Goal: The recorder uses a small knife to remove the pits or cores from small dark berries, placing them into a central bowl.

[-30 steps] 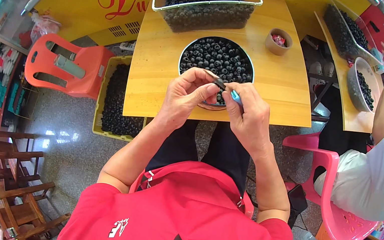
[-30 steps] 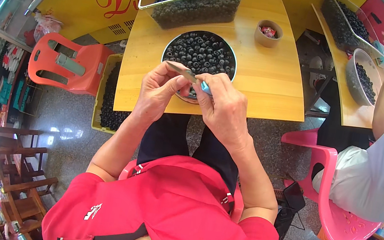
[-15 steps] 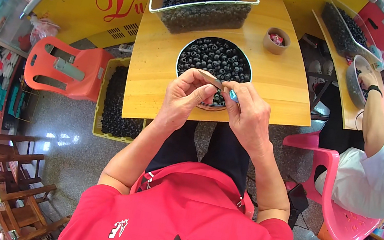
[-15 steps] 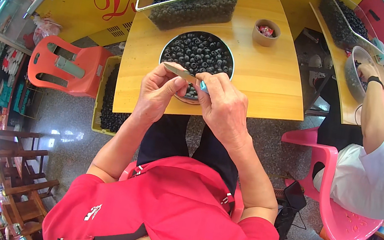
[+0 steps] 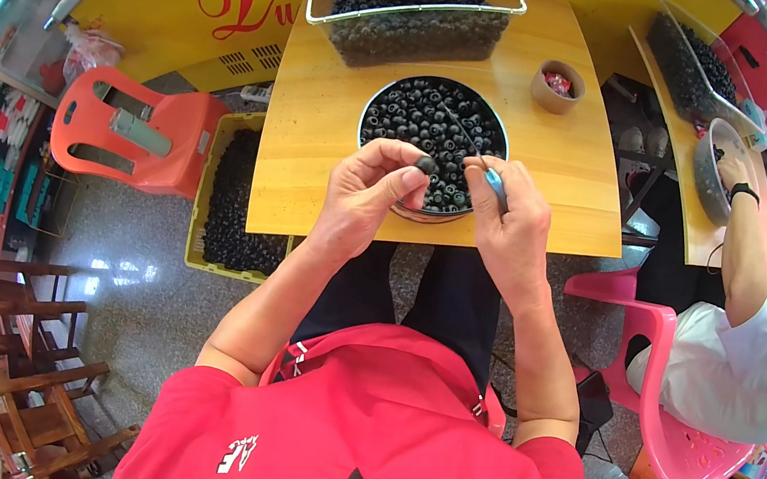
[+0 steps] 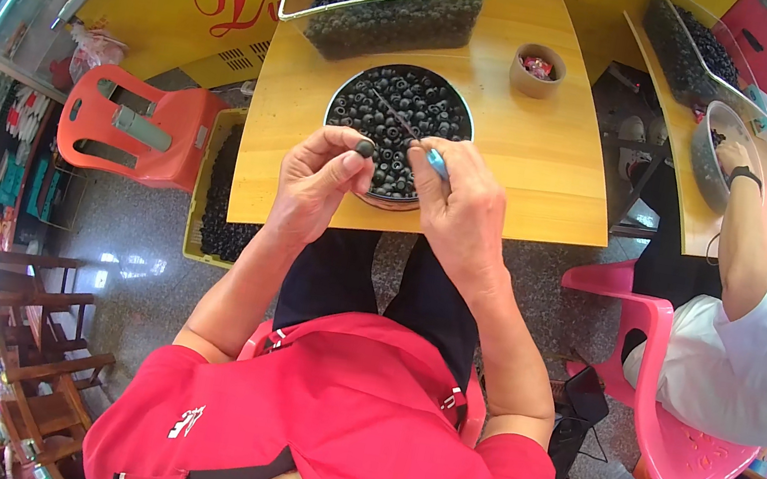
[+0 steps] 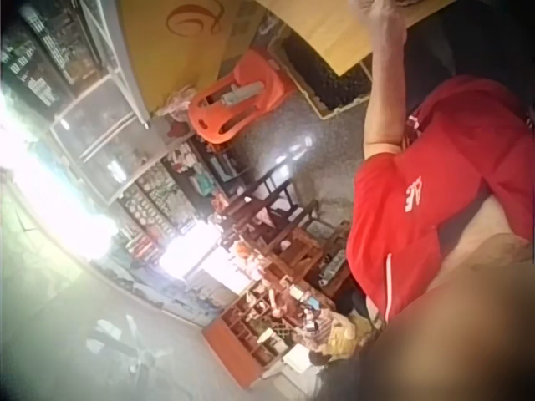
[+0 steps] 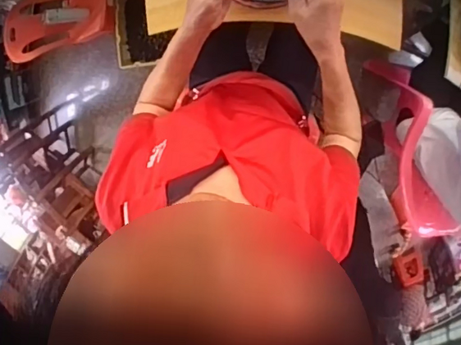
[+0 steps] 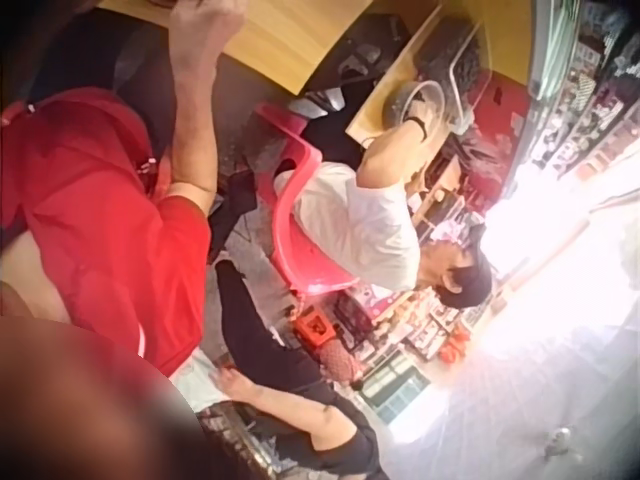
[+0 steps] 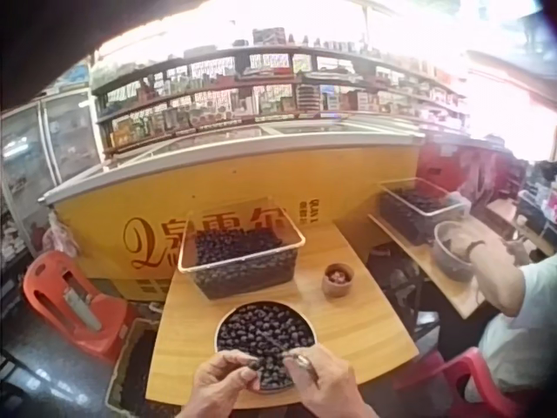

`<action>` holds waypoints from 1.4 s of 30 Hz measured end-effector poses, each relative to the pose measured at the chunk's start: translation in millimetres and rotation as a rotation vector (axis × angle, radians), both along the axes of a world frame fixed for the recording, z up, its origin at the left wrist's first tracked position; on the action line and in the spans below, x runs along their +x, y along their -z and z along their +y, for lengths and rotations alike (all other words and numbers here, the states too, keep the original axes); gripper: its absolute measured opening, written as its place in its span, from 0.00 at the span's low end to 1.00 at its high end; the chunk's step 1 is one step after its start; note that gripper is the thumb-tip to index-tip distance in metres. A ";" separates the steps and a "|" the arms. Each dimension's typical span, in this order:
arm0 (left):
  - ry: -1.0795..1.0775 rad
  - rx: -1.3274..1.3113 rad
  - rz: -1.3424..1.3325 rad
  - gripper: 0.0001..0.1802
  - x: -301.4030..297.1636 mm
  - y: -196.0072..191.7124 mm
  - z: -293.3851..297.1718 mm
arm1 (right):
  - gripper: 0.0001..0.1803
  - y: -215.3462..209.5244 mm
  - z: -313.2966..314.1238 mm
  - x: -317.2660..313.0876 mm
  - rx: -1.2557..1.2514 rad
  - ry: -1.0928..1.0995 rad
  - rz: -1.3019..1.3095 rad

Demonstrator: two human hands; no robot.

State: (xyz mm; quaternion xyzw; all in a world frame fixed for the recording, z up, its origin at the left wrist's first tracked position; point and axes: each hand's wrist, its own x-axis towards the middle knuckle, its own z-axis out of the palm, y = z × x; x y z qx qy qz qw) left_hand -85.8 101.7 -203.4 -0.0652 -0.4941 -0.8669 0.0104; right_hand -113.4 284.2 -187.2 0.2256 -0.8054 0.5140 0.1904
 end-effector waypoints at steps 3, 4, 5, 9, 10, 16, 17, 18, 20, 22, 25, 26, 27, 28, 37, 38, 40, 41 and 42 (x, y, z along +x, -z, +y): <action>-0.021 -0.064 0.036 0.09 2.6 5.7 2.7 | 0.09 -10.6 -10.8 8.1 -0.224 -0.169 -0.287; -0.025 -0.089 0.053 0.09 3.0 5.2 3.8 | 0.10 -14.7 -13.0 9.6 -0.313 -0.257 -0.490; -0.020 -0.080 0.055 0.09 2.9 4.3 3.4 | 0.10 -9.7 -16.2 8.1 -0.377 -0.267 -0.482; -0.010 -0.104 0.103 0.08 4.8 4.1 -2.9 | 0.10 -14.0 -22.4 12.5 -0.642 -0.399 -0.713; -0.024 -0.110 0.101 0.08 5.6 2.8 -4.0 | 0.10 -12.6 -21.9 12.6 -0.642 -0.414 -0.719; 0.035 -0.086 0.044 0.08 10.9 -0.8 -7.7 | 0.11 -12.5 -27.8 18.3 -0.614 -0.365 -0.726; 0.031 -0.084 0.045 0.08 11.8 0.2 -8.2 | 0.11 -11.1 -28.5 18.4 -0.610 -0.368 -0.726; 0.021 -0.047 0.034 0.08 12.3 2.0 -8.6 | 0.10 -7.8 -29.1 18.5 -0.483 -0.312 -0.553; 0.018 -0.008 0.023 0.09 12.5 2.8 -8.5 | 0.09 -4.1 -29.4 18.0 -0.355 -0.250 -0.379; -0.016 0.004 0.029 0.09 11.2 2.2 -7.3 | 0.06 -2.7 -28.4 16.4 -0.108 -0.120 0.014; 0.026 0.032 0.059 0.10 9.9 4.4 -6.3 | 0.05 -10.1 -25.9 20.0 0.010 -0.098 0.052; 0.034 0.034 0.059 0.10 9.7 3.7 -4.9 | 0.05 -10.7 -25.2 20.0 0.061 -0.095 0.090; 0.032 0.048 0.056 0.11 9.8 2.3 -3.4 | 0.06 -7.5 -24.8 18.1 0.069 -0.082 0.136; 0.030 0.063 0.054 0.11 9.8 1.3 -2.0 | 0.06 -8.0 -23.5 17.5 0.071 -0.074 0.136; 0.021 0.080 0.046 0.08 9.5 -3.7 7.5 | 0.08 -4.6 -15.0 13.6 0.163 -0.025 0.186; 0.024 0.079 0.046 0.08 8.7 -2.4 7.7 | 0.08 -3.6 -14.6 12.6 0.161 -0.026 0.203; 0.057 0.103 0.065 0.08 6.6 1.4 7.0 | 0.08 -2.1 -13.8 11.3 0.159 -0.024 0.220; 0.061 0.103 0.065 0.08 6.7 1.0 6.9 | 0.07 -1.4 -13.5 10.8 0.168 -0.012 0.223; 0.072 0.139 0.062 0.08 7.5 0.2 6.6 | 0.06 -0.4 -13.2 10.1 0.177 -0.001 0.226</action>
